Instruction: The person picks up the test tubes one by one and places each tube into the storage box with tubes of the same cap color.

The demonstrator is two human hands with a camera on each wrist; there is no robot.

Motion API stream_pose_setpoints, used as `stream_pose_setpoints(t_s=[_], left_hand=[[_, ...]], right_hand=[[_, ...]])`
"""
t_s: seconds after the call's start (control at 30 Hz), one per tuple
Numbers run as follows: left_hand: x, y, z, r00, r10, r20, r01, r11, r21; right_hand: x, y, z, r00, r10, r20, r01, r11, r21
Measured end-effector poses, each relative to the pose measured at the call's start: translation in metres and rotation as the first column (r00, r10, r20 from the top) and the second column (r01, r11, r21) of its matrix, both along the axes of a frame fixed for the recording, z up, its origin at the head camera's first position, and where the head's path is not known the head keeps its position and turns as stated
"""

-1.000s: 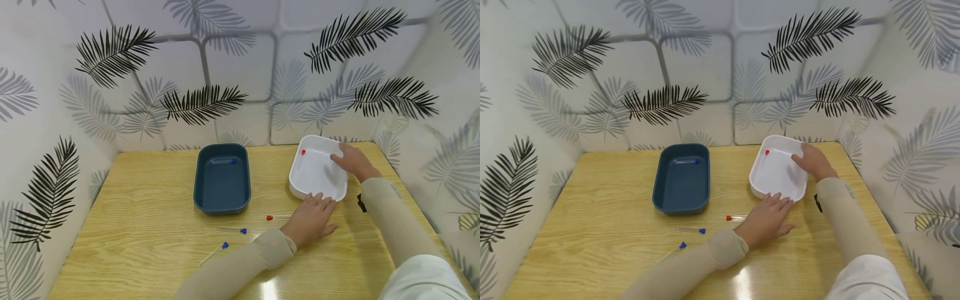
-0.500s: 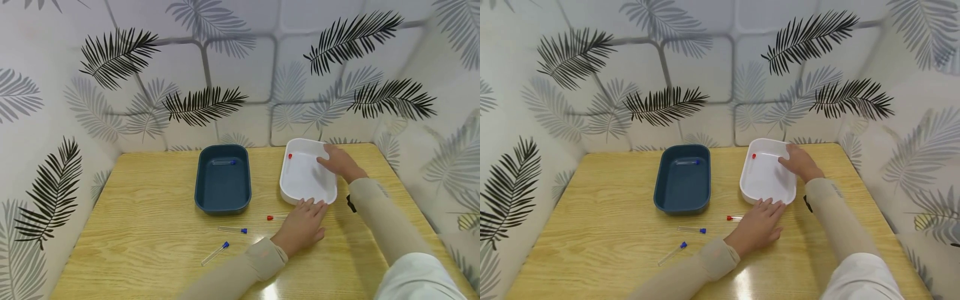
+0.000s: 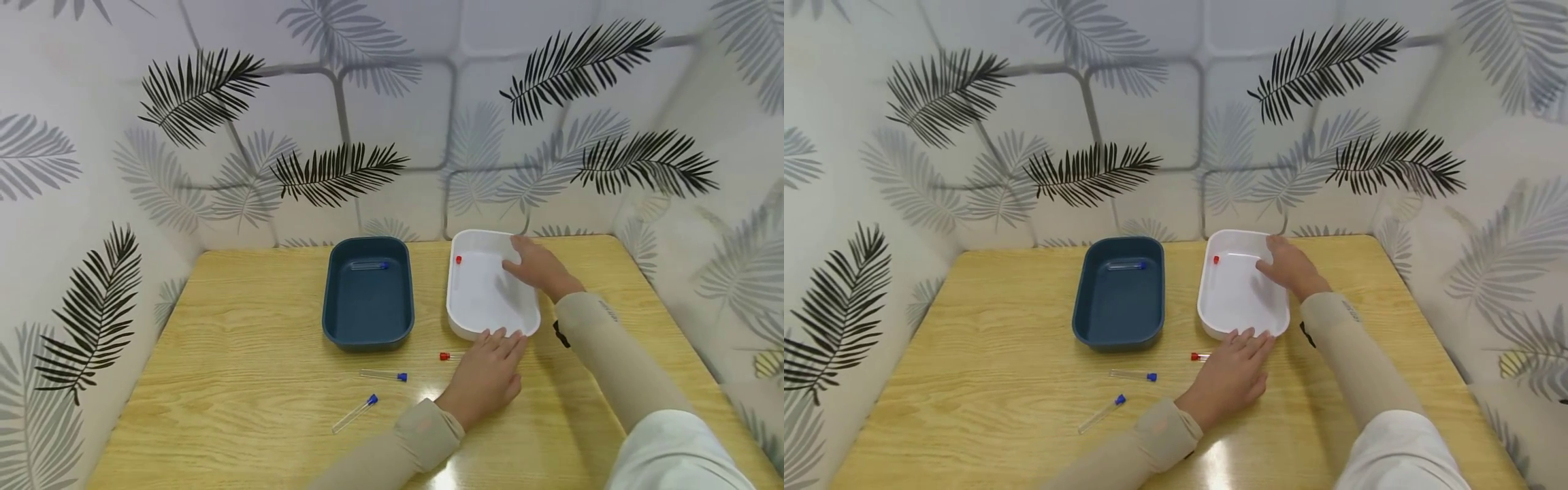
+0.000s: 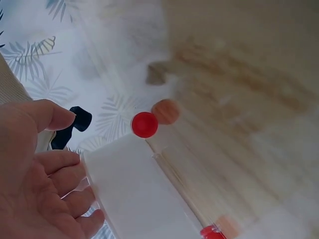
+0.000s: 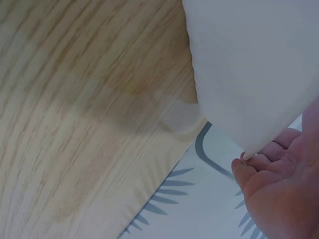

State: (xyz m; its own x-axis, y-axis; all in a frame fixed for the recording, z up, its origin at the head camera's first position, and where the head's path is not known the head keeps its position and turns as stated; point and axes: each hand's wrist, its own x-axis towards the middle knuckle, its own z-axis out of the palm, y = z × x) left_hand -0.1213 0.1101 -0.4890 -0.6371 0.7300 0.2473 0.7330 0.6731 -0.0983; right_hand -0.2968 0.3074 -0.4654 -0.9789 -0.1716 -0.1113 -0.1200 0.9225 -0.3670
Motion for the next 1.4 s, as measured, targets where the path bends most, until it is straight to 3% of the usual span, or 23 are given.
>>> stream_pose_setpoints(t_s=[0.43,0.73,0.93,1.13,1.4], left_hand=[[0.004,-0.008,-0.001,0.999,0.024,-0.033,-0.025,1.000,-0.011],[0.007,-0.007,0.004,0.996,0.088,-0.001,-0.088,0.991,-0.105],[0.009,-0.011,0.004,0.994,0.107,-0.028,-0.109,0.990,-0.091],[0.012,-0.017,0.003,0.995,0.101,-0.003,-0.101,0.993,-0.062],[0.005,-0.021,0.001,0.994,0.105,-0.015,-0.106,0.993,-0.060]], right_hand=[[-0.008,-0.018,-0.002,0.996,0.089,-0.025,-0.088,0.996,0.014],[-0.014,-0.033,0.000,0.991,0.128,-0.028,-0.128,0.992,0.007],[-0.012,-0.041,-0.003,0.991,0.126,-0.033,-0.127,0.992,-0.010],[-0.011,-0.044,-0.011,0.991,0.133,-0.031,-0.133,0.991,-0.018],[-0.018,-0.050,-0.007,0.986,0.154,-0.065,-0.155,0.988,-0.016]])
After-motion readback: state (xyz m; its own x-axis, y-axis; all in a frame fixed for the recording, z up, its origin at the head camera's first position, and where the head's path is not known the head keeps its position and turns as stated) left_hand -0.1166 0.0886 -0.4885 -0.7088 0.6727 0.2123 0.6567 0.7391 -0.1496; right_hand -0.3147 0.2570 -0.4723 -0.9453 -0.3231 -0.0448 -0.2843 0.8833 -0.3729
